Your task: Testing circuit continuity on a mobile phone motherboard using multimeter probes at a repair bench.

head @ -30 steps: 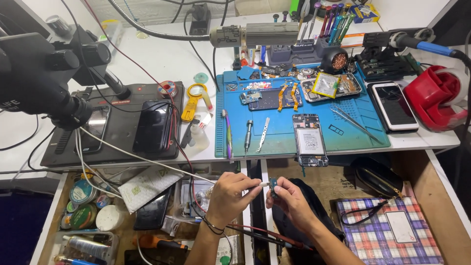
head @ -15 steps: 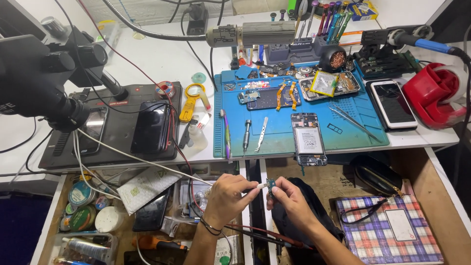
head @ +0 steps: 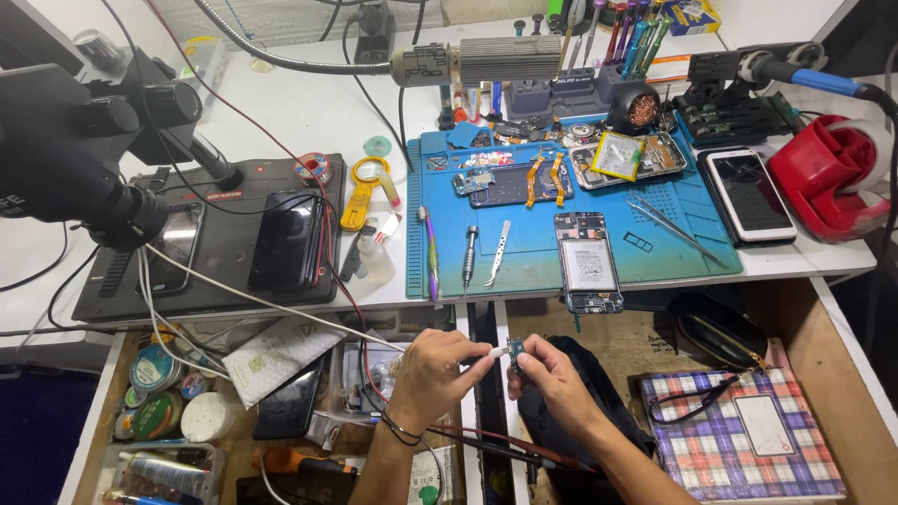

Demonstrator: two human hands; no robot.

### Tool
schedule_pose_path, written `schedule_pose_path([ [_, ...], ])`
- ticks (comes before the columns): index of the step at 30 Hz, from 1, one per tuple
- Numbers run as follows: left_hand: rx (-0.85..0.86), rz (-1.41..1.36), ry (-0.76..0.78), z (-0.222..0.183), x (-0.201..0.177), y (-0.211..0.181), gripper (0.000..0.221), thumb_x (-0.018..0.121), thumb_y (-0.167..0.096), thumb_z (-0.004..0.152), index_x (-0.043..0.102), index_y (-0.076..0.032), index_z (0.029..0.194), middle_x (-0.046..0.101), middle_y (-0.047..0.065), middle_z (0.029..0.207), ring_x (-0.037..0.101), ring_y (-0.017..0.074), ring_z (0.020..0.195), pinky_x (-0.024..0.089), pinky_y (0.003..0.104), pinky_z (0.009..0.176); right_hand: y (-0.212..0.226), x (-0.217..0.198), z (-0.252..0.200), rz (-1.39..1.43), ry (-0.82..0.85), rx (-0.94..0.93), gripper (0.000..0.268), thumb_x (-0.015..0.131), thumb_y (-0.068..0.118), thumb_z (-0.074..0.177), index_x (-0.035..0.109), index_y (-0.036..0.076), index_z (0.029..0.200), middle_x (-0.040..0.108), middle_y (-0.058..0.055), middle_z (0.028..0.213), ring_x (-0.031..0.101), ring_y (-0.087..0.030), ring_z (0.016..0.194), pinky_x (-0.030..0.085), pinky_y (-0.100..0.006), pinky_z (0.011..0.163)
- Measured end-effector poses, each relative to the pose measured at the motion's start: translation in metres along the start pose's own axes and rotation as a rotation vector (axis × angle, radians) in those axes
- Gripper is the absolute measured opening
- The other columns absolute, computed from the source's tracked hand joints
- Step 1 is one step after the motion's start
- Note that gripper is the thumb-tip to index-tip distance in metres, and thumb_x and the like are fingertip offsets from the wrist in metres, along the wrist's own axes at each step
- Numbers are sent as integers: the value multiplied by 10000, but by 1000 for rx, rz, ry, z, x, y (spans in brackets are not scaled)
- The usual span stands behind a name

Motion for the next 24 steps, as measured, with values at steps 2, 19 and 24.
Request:
schedule_pose_path([
  [2,-3,-3,-2,-1,1,2,86,763,-233,913,780,-149,908,737,-22,769,654,163,667,478,338,699,-1,0,0,-4,2,-7,198,532,209,1016,535,83,863,625,-87,731,623,-198,651,564,-352,672],
  [19,46,57,18,-1,4,3,75,787,-217,903,772,-144,909,722,-14,759,641,162,662,465,336,667,5,-2,0,-179,12,9,240,518,269,1018,537,101,848,673,-65,677,652,-169,637,527,-318,682],
  [24,37,20,68,-2,6,5,103,767,-233,922,770,-131,927,716,-14,774,648,160,674,468,335,678,9,-1,-2,-149,38,92,243,510,256,1021,519,95,840,626,-75,678,634,-187,645,526,-323,701],
])
Point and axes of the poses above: each hand's wrist, its own z-axis towards the middle knuckle, its own x-axis out of the palm, y = z × x, the point moved 2 cm from there along z, towards the middle knuckle
